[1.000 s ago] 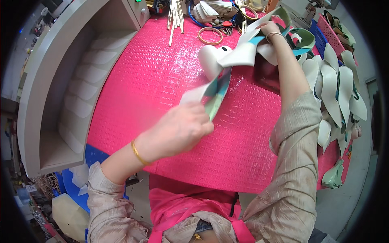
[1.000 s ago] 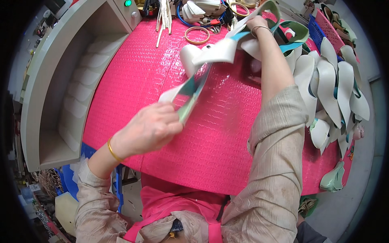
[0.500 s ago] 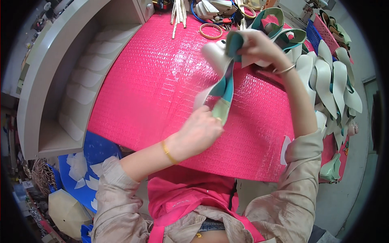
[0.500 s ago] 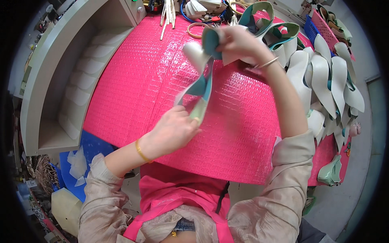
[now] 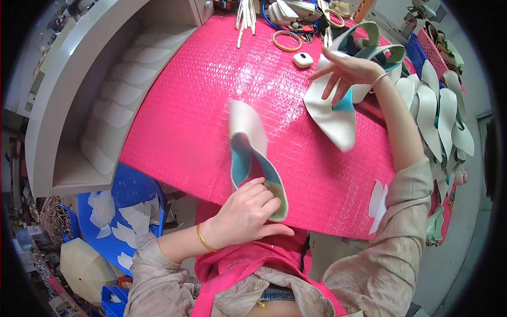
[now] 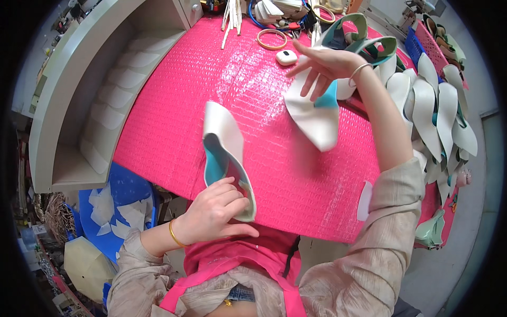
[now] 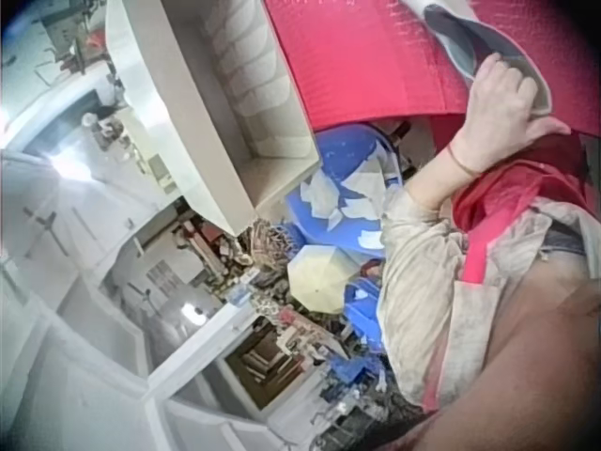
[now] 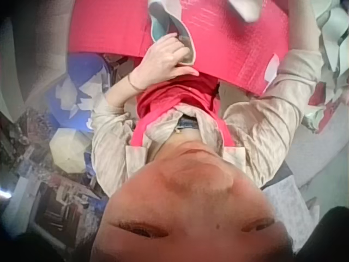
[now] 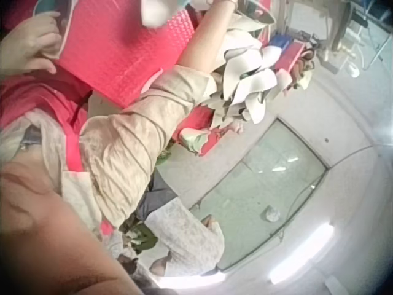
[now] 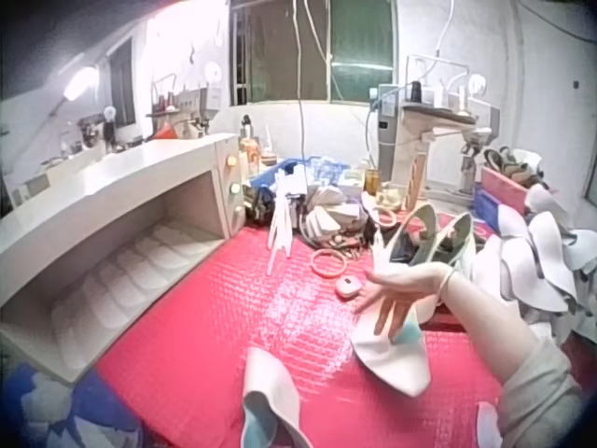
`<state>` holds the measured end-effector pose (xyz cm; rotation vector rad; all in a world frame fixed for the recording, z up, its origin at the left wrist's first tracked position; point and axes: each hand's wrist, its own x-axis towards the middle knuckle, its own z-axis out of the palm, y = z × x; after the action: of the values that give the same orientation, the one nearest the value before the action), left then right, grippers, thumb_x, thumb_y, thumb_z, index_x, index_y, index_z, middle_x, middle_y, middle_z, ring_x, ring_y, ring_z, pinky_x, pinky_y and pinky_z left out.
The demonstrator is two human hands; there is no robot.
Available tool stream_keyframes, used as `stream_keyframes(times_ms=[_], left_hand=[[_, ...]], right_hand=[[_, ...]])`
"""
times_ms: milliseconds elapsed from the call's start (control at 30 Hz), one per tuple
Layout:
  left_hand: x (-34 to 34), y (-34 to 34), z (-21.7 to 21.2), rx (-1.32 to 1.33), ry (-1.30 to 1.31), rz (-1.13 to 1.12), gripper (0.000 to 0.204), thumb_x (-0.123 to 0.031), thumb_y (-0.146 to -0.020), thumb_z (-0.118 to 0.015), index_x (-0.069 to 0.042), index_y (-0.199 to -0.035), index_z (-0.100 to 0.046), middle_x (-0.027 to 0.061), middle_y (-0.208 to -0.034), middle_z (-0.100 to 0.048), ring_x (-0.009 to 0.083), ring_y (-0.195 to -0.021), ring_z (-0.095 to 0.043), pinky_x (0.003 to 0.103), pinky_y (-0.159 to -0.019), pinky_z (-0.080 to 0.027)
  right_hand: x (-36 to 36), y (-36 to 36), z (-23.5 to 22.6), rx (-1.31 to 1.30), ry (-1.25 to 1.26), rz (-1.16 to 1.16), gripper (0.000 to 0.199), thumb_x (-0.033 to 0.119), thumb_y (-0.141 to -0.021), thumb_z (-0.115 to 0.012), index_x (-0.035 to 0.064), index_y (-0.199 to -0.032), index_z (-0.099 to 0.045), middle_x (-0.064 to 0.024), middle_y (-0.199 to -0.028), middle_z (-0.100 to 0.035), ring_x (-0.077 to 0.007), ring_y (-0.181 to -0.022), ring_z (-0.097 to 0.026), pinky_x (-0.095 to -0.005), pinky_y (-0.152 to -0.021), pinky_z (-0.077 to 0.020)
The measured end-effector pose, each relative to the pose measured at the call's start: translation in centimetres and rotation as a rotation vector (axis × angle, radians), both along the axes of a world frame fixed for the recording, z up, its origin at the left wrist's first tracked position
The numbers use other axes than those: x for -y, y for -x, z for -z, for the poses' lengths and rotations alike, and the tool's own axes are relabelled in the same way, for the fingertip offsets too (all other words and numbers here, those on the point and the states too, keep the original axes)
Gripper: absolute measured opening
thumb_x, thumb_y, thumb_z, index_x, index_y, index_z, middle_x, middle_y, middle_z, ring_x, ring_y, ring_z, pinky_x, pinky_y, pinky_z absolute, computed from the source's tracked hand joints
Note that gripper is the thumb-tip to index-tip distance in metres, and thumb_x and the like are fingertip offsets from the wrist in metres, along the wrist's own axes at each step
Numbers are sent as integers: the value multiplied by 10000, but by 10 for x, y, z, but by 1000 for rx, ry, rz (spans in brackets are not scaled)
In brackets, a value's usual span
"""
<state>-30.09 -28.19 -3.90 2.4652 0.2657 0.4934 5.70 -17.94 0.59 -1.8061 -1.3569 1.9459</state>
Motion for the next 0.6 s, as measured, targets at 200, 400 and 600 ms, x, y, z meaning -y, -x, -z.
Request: stream_keyframes(times_ms=[200, 400, 600], left_hand=[[-69, -3, 2, 1, 128, -536, 713, -248, -711, -688, 7, -1272, -332, 224, -1126, -447, 356, -994, -493, 382, -828, -421], [-64, -31, 26, -183, 475, -436, 1043, -420, -656, -713, 53, -1354, -100, 277, -1065, -442, 414, -993, -489, 418, -828, -421], [-68, -50, 38, -133, 410, -427, 940, -185, -662, -647, 2, -1380, -70, 242, -1127, -427, 350, -1025, -479, 377, -876, -394]], right_hand=[[-72, 5, 99, 1192, -1033, -105, 341, 252, -758, -584, 89, -1057, -564, -176, -947, -573, -318, -843, -595, -405, -761, -484], [-106, -28, 86, 1333, -1006, 376, 517, 159, -703, -639, 97, -1192, -483, -189, -1035, -556, -333, -934, -566, -384, -824, -461], [-7, 65, 44, 260, -810, 294, 483, 308, -881, -528, 11, -1250, -432, -50, -1055, -566, -115, -980, -527, -242, -863, -396]])
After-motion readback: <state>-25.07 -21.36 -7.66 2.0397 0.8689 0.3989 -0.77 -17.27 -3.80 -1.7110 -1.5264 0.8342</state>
